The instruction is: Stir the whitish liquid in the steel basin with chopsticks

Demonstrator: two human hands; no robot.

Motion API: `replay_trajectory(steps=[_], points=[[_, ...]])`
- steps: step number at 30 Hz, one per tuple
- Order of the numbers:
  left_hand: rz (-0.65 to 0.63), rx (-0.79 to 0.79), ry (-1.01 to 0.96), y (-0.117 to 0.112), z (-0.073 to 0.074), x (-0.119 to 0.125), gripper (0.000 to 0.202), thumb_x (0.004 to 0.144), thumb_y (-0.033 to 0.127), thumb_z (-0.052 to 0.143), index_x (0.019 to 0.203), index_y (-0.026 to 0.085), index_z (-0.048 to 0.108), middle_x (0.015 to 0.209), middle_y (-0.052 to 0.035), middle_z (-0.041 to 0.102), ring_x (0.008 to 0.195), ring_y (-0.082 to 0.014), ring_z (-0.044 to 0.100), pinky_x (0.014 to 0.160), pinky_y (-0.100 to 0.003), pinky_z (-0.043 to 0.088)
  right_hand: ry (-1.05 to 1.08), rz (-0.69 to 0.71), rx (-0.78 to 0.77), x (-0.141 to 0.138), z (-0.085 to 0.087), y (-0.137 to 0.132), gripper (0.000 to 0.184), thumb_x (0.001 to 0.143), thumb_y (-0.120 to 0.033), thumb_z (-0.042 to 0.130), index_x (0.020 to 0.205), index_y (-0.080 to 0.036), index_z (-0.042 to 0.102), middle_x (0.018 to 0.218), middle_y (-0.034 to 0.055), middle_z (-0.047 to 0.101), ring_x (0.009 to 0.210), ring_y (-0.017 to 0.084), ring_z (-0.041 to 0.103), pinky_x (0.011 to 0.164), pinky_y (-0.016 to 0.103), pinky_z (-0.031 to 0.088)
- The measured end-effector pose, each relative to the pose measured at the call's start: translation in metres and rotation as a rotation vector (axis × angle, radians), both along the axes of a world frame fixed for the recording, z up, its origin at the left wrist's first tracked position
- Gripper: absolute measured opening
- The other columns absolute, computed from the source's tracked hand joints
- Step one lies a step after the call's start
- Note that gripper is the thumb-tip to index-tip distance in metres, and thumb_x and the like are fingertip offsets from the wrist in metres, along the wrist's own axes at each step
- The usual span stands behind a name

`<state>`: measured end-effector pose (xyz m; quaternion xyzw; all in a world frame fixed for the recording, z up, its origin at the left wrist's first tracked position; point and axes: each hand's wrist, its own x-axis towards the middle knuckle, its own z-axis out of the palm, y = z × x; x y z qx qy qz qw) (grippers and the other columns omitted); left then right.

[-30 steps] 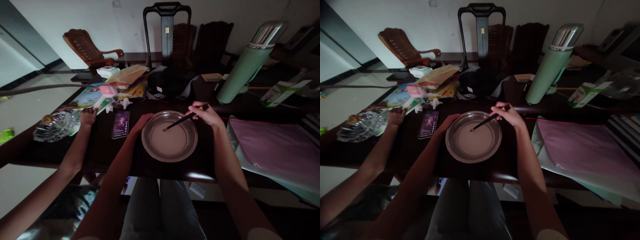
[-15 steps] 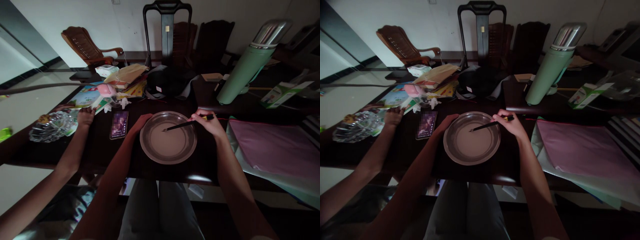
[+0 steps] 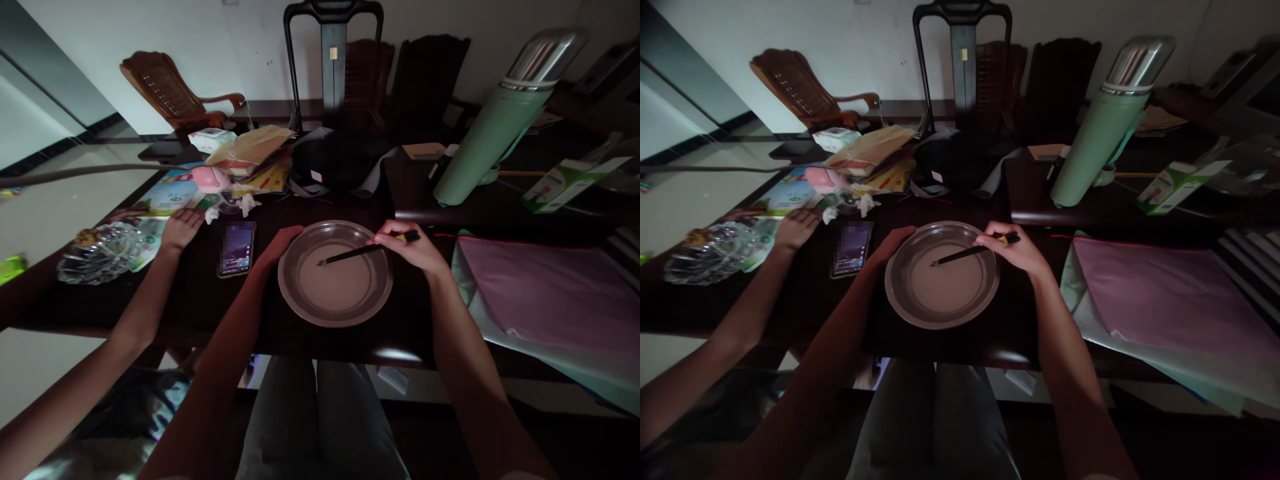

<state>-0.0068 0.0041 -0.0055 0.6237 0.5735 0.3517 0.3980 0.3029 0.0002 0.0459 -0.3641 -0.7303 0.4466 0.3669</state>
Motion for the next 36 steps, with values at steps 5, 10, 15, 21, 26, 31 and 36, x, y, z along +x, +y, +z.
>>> replay_trajectory(steps=[5,10,15,21,26,31,36], points=[[0.017,-0.031,-0.067,0.000,-0.001,0.000,0.033,0.083,0.042,0.044,0.071,0.016,0.058,0.069,0.0018,0.056,0.070,-0.0136,0.049,0.066,-0.024,0.040,0.026,-0.091,-0.023,0.023,0.008,0.003,0.032,0.082,-0.047,0.063,0.062,-0.021,0.063,0.065,0.0011,0.070,0.070,0.019,0.069,0.072,0.031,0.048],[0.008,-0.002,-0.047,0.000,0.000,0.000,0.032,0.084,0.041,0.044,0.068,0.016,0.057,0.068,0.0023,0.054,0.070,-0.0132,0.048,0.065,-0.023,0.039,-0.049,0.100,-0.068,0.012,0.007,-0.002,0.026,0.080,-0.045,0.065,0.069,-0.021,0.066,0.076,0.0023,0.074,0.079,0.019,0.069,0.073,0.030,0.047],[0.036,-0.031,-0.081,-0.002,0.002,0.002,0.032,0.084,0.041,0.045,0.070,0.016,0.059,0.068,0.0017,0.056,0.070,-0.0136,0.049,0.064,-0.024,0.040,-0.037,0.030,-0.010,0.008,0.003,0.001,0.026,0.080,-0.045,0.065,0.070,-0.021,0.066,0.080,0.0020,0.074,0.081,0.019,0.068,0.073,0.029,0.046],[0.050,-0.042,-0.066,-0.003,0.003,0.004,0.034,0.083,0.043,0.043,0.069,0.016,0.058,0.068,0.0000,0.058,0.072,-0.0158,0.051,0.065,-0.025,0.041,-0.074,-0.011,-0.036,0.024,0.011,0.001,0.031,0.080,-0.048,0.064,0.065,-0.021,0.064,0.072,0.0025,0.073,0.072,0.020,0.068,0.070,0.031,0.046],[0.032,-0.025,-0.067,-0.002,0.003,0.003,0.033,0.082,0.043,0.044,0.066,0.016,0.055,0.067,0.0010,0.054,0.070,-0.0144,0.047,0.064,-0.024,0.039,-0.070,0.114,-0.004,0.004,0.007,-0.002,0.026,0.080,-0.047,0.064,0.075,-0.022,0.068,0.080,0.0028,0.074,0.078,0.018,0.066,0.071,0.029,0.046],[0.050,-0.047,-0.096,-0.005,0.005,0.005,0.034,0.083,0.044,0.044,0.069,0.016,0.057,0.069,0.0005,0.057,0.069,-0.0146,0.049,0.063,-0.025,0.040,-0.025,-0.017,-0.006,0.008,0.005,0.001,0.029,0.080,-0.048,0.064,0.069,-0.021,0.064,0.077,0.0024,0.074,0.079,0.019,0.067,0.072,0.030,0.046],[0.060,-0.046,-0.069,-0.006,0.007,0.007,0.034,0.083,0.043,0.043,0.069,0.016,0.058,0.070,-0.0004,0.060,0.072,-0.0156,0.051,0.064,-0.025,0.041,-0.049,0.001,-0.060,0.020,0.010,0.000,0.032,0.080,-0.050,0.063,0.066,-0.021,0.064,0.070,0.0026,0.073,0.074,0.020,0.069,0.072,0.032,0.048]])
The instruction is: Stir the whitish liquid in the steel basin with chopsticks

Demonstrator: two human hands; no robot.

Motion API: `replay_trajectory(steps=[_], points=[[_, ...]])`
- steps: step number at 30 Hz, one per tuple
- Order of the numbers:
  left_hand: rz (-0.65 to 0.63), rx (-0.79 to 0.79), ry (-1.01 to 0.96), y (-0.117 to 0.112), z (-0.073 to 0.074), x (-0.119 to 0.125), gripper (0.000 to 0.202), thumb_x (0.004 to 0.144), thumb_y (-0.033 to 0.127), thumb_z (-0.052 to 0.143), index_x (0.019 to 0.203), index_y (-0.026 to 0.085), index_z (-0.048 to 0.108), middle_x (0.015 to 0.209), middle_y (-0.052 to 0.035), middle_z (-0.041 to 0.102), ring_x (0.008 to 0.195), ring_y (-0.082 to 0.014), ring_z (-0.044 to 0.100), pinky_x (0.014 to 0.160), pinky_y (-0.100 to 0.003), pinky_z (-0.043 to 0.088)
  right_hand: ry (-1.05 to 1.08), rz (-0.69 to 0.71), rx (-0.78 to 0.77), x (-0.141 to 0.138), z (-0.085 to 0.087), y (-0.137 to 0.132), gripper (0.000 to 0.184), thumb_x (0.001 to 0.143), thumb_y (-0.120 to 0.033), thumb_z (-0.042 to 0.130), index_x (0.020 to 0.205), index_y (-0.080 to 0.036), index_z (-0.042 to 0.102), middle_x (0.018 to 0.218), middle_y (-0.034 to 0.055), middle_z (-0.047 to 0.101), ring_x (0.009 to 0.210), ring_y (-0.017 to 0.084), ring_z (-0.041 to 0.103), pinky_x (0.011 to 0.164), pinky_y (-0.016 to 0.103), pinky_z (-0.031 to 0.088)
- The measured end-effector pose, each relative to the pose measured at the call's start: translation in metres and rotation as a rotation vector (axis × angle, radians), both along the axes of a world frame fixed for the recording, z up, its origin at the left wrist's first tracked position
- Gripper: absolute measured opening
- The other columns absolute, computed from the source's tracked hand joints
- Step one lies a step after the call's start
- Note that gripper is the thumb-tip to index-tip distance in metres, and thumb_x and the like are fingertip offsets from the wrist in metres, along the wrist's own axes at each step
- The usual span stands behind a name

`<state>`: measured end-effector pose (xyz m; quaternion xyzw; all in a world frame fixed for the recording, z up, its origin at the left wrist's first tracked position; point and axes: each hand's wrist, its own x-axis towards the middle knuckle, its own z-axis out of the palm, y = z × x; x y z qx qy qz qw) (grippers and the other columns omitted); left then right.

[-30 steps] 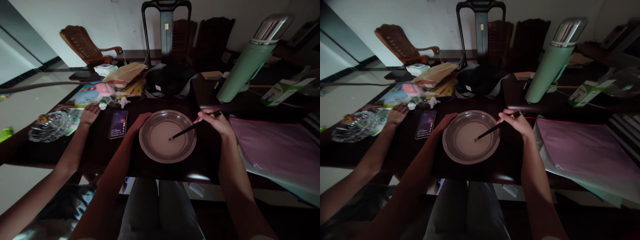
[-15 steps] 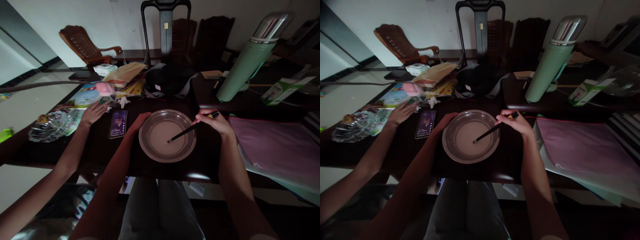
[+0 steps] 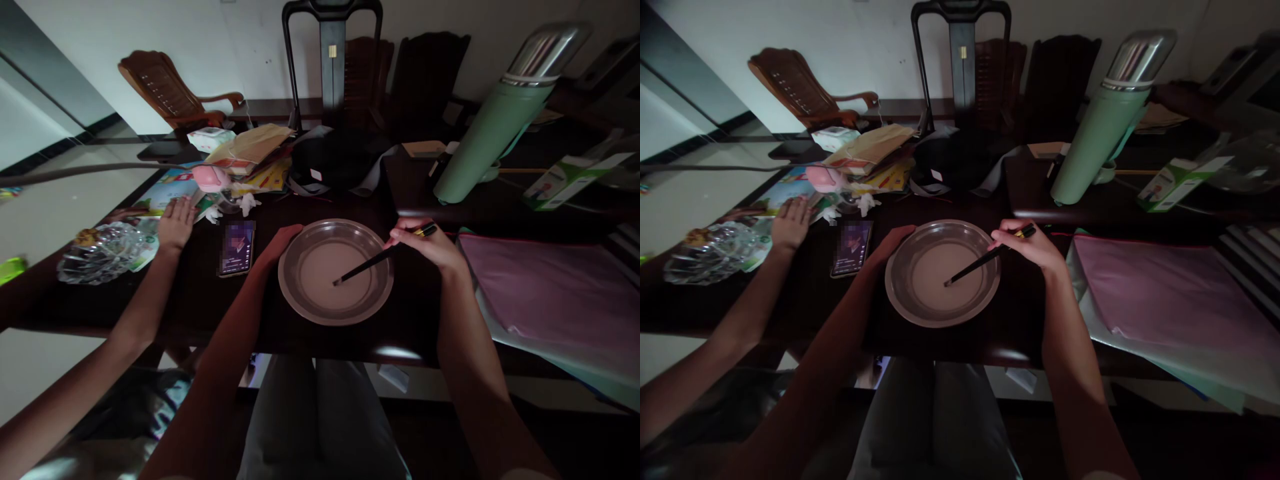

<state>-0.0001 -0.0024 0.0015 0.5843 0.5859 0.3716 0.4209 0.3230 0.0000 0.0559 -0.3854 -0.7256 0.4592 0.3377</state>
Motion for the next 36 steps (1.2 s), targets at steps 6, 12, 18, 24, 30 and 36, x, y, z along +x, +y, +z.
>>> replay_trajectory(steps=[6,12,18,24,30,36], points=[[-0.023,0.026,0.023,0.003,-0.002,-0.002,0.033,0.082,0.043,0.043,0.067,0.016,0.056,0.069,0.0000,0.057,0.072,-0.0158,0.049,0.066,-0.025,0.040,0.031,0.125,0.054,-0.020,-0.008,-0.001,0.022,0.081,-0.045,0.064,0.082,-0.023,0.066,0.082,0.0027,0.074,0.082,0.019,0.069,0.074,0.032,0.049],[0.005,0.015,0.025,0.007,-0.005,-0.005,0.036,0.083,0.045,0.042,0.072,0.016,0.060,0.074,-0.0013,0.061,0.077,-0.0171,0.053,0.072,-0.027,0.041,0.038,-0.044,0.064,-0.005,-0.004,0.003,0.020,0.081,-0.044,0.064,0.084,-0.024,0.065,0.077,0.0006,0.073,0.076,0.018,0.068,0.068,0.030,0.048],[-0.047,0.083,0.091,0.009,-0.008,-0.008,0.035,0.084,0.042,0.042,0.068,0.016,0.059,0.072,-0.0003,0.060,0.076,-0.0159,0.051,0.072,-0.026,0.041,-0.027,0.118,0.054,-0.013,-0.003,-0.001,0.027,0.083,-0.047,0.061,0.075,-0.022,0.068,0.079,0.0025,0.074,0.078,0.018,0.066,0.072,0.030,0.046],[-0.042,0.048,0.076,0.007,-0.008,-0.007,0.034,0.085,0.041,0.041,0.074,0.016,0.061,0.077,-0.0012,0.063,0.079,-0.0168,0.052,0.071,-0.025,0.042,0.020,-0.006,0.077,-0.015,-0.008,0.003,0.029,0.081,-0.049,0.062,0.072,-0.022,0.066,0.080,0.0024,0.074,0.082,0.020,0.067,0.075,0.031,0.048],[-0.038,0.037,0.036,0.008,-0.008,-0.007,0.034,0.084,0.043,0.043,0.073,0.015,0.060,0.075,-0.0003,0.061,0.077,-0.0156,0.052,0.072,-0.025,0.042,0.016,-0.004,0.017,-0.003,-0.004,0.002,0.034,0.081,-0.052,0.061,0.067,-0.022,0.064,0.072,0.0028,0.073,0.076,0.020,0.069,0.068,0.030,0.048],[-0.045,0.045,0.047,0.006,-0.006,-0.005,0.033,0.084,0.041,0.043,0.076,0.015,0.062,0.078,-0.0004,0.062,0.077,-0.0153,0.051,0.073,-0.025,0.042,0.017,0.072,0.018,-0.021,-0.008,0.000,0.030,0.080,-0.050,0.062,0.071,-0.022,0.066,0.080,0.0031,0.074,0.082,0.019,0.069,0.072,0.030,0.049]])
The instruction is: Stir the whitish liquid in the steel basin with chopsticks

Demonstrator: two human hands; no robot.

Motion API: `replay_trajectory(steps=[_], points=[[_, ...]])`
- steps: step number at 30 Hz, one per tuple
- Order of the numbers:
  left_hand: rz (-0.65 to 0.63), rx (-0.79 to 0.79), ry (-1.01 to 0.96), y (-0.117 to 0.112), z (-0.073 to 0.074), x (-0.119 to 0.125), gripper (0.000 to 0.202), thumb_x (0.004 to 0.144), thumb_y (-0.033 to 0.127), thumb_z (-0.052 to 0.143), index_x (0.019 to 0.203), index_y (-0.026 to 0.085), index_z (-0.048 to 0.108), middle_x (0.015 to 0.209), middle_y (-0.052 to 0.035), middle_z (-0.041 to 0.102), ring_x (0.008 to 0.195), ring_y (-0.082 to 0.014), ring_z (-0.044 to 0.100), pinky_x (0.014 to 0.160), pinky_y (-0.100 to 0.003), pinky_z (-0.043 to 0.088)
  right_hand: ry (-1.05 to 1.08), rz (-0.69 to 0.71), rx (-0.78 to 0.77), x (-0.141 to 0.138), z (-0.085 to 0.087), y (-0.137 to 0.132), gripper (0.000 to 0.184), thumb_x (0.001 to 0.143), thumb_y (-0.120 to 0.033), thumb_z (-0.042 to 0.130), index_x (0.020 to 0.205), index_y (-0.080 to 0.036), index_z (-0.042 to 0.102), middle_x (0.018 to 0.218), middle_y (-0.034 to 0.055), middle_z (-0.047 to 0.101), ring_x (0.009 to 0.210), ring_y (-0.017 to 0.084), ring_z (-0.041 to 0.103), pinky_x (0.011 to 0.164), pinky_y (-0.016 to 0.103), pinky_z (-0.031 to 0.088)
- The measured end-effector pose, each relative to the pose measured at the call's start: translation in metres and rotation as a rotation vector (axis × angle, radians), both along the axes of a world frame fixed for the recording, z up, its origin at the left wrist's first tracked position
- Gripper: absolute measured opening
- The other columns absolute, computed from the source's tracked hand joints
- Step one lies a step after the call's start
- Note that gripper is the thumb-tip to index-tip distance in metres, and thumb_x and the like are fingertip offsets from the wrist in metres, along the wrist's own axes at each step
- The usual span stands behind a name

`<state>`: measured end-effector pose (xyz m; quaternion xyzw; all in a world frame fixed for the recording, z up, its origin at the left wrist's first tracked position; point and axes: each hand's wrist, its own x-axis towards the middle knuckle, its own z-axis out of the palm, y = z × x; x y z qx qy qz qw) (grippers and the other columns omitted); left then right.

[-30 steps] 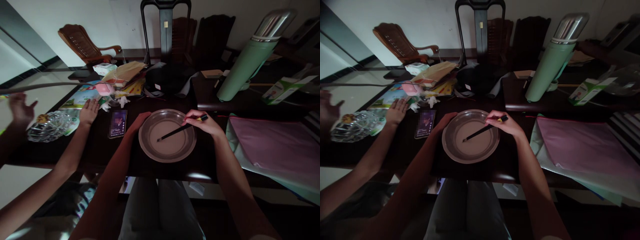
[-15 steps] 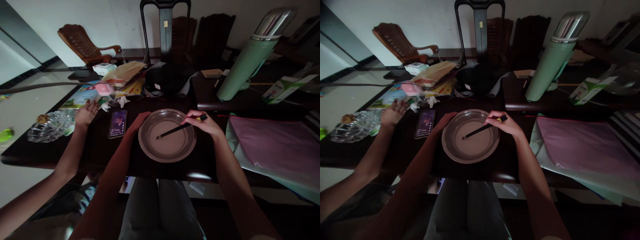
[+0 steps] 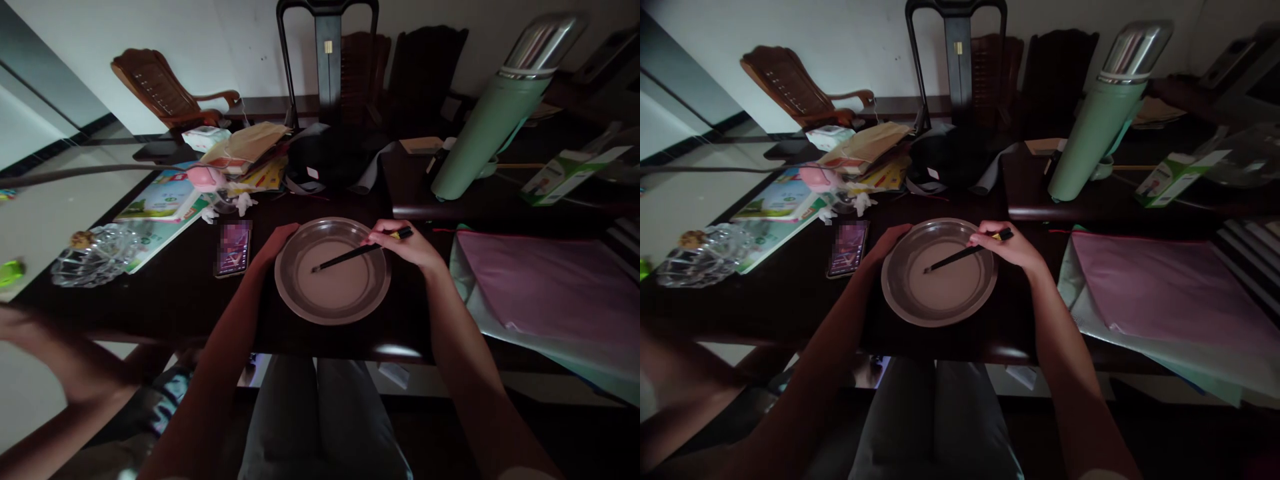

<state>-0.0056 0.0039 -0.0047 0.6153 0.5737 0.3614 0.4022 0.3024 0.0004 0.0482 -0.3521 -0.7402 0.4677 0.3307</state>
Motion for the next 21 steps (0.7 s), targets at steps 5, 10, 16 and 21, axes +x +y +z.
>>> replay_trajectory(steps=[5,10,16,21], points=[[0.011,-0.035,-0.026,0.000,0.001,0.001,0.035,0.085,0.042,0.043,0.075,0.015,0.062,0.076,-0.0001,0.062,0.075,-0.0151,0.052,0.071,-0.025,0.042,0.035,-0.180,0.033,0.015,0.002,0.003,0.032,0.081,-0.049,0.062,0.065,-0.021,0.064,0.072,0.0022,0.073,0.076,0.019,0.068,0.068,0.030,0.046],[-0.001,0.005,-0.003,0.001,0.001,0.000,0.034,0.085,0.040,0.043,0.071,0.015,0.060,0.073,-0.0003,0.060,0.074,-0.0148,0.051,0.071,-0.025,0.041,-0.033,-0.031,-0.031,0.013,0.004,0.000,0.031,0.082,-0.049,0.061,0.069,-0.021,0.065,0.075,0.0024,0.074,0.075,0.018,0.068,0.064,0.028,0.045],[-0.003,-0.020,0.005,-0.001,0.004,0.003,0.034,0.085,0.040,0.041,0.071,0.015,0.060,0.073,0.0004,0.059,0.073,-0.0143,0.050,0.070,-0.024,0.041,-0.001,-0.079,0.037,0.006,0.000,0.003,0.028,0.082,-0.046,0.062,0.070,-0.021,0.065,0.077,0.0018,0.073,0.078,0.017,0.067,0.067,0.028,0.045],[0.020,-0.048,-0.001,-0.002,0.004,0.003,0.035,0.085,0.042,0.041,0.076,0.014,0.061,0.075,-0.0005,0.060,0.075,-0.0153,0.051,0.071,-0.025,0.041,-0.010,-0.143,-0.012,0.021,0.005,0.004,0.031,0.083,-0.047,0.061,0.066,-0.021,0.064,0.074,0.0029,0.073,0.074,0.018,0.066,0.062,0.027,0.042]])
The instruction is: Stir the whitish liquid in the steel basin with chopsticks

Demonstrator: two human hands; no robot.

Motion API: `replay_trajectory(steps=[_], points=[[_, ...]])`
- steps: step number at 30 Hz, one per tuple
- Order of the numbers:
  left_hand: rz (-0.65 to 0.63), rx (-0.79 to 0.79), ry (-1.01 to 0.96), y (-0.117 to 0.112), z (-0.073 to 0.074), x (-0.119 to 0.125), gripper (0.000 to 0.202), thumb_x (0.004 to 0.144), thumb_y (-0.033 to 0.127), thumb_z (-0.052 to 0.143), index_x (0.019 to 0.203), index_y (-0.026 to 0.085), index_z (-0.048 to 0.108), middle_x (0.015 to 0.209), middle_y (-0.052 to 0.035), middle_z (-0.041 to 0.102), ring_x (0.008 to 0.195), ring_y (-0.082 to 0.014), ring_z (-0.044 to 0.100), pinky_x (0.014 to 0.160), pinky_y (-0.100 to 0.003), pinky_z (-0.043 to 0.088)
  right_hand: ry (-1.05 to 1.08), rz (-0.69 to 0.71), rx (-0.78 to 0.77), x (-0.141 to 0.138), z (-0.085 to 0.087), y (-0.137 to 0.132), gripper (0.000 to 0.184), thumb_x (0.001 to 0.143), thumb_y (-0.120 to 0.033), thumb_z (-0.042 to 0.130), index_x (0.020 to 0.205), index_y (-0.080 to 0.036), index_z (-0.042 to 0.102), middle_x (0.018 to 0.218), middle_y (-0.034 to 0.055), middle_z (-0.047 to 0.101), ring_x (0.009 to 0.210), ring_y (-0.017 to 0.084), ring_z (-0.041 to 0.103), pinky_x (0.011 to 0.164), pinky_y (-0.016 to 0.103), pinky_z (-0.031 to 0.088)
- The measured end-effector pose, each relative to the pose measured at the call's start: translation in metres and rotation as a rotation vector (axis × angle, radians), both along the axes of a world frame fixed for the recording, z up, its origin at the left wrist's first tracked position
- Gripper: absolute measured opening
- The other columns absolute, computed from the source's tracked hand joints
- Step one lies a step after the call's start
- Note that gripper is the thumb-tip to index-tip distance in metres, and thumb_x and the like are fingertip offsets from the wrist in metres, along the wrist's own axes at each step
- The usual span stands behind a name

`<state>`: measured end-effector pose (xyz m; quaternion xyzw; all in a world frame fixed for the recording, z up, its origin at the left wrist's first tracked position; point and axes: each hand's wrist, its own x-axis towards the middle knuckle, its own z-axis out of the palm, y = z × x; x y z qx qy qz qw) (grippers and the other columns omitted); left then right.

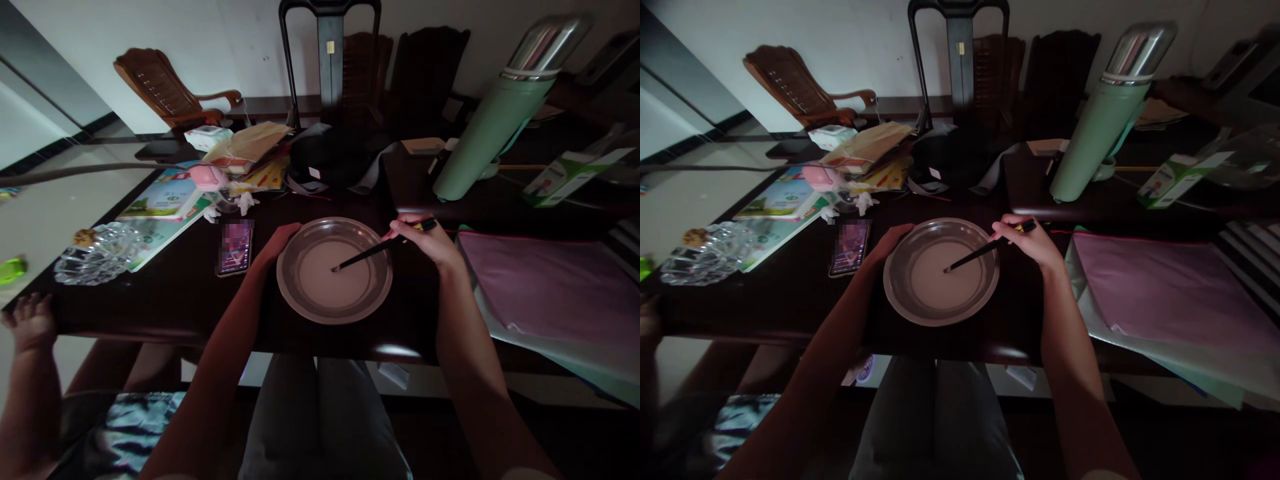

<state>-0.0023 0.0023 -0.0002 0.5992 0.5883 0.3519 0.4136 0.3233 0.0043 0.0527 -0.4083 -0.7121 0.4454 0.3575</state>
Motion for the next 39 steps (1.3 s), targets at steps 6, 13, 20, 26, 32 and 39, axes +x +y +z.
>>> replay_trajectory(steps=[6,13,20,26,32,39], points=[[-0.037,0.053,0.046,0.005,-0.007,-0.006,0.033,0.083,0.042,0.043,0.072,0.016,0.059,0.076,-0.0004,0.059,0.078,-0.0159,0.051,0.072,-0.026,0.041,-0.014,0.184,-0.013,-0.020,-0.002,-0.006,0.030,0.082,-0.048,0.062,0.072,-0.020,0.067,0.080,0.0039,0.074,0.081,0.019,0.067,0.068,0.028,0.046],[0.003,-0.020,-0.050,0.000,-0.001,0.000,0.034,0.084,0.042,0.043,0.081,0.014,0.062,0.079,-0.0002,0.062,0.077,-0.0151,0.052,0.074,-0.026,0.041,0.002,-0.033,0.050,-0.007,-0.002,0.000,0.029,0.083,-0.044,0.062,0.067,-0.020,0.065,0.075,0.0027,0.073,0.074,0.017,0.065,0.064,0.028,0.043],[-0.028,0.035,0.034,0.003,-0.003,-0.004,0.035,0.084,0.042,0.041,0.073,0.015,0.061,0.076,-0.0006,0.061,0.076,-0.0155,0.051,0.074,-0.026,0.041,-0.022,0.182,-0.024,-0.013,-0.002,-0.005,0.028,0.082,-0.046,0.061,0.072,-0.020,0.067,0.078,0.0032,0.074,0.079,0.018,0.068,0.071,0.029,0.046],[-0.010,0.018,-0.003,0.002,-0.004,-0.003,0.036,0.084,0.044,0.042,0.075,0.015,0.062,0.078,-0.0006,0.062,0.078,-0.0157,0.051,0.070,-0.025,0.042,0.005,0.081,0.053,-0.021,-0.006,-0.002,0.027,0.082,-0.045,0.062,0.071,-0.020,0.066,0.079,0.0025,0.073,0.080,0.018,0.067,0.071,0.029,0.045],[0.012,-0.014,-0.050,0.000,-0.001,0.000,0.034,0.082,0.043,0.044,0.074,0.015,0.060,0.075,-0.0001,0.060,0.075,-0.0149,0.051,0.070,-0.025,0.041,-0.011,0.013,0.017,-0.005,-0.001,0.000,0.030,0.081,-0.047,0.063,0.066,-0.021,0.063,0.072,0.0021,0.072,0.076,0.018,0.067,0.063,0.028,0.042],[-0.025,0.058,0.044,0.004,-0.002,-0.002,0.032,0.081,0.041,0.042,0.068,0.016,0.057,0.072,-0.0005,0.057,0.076,-0.0157,0.049,0.071,-0.026,0.040,0.006,0.144,0.011,-0.024,-0.009,-0.002,0.027,0.081,-0.046,0.062,0.073,-0.020,0.066,0.082,0.0036,0.074,0.081,0.018,0.067,0.070,0.029,0.045]])
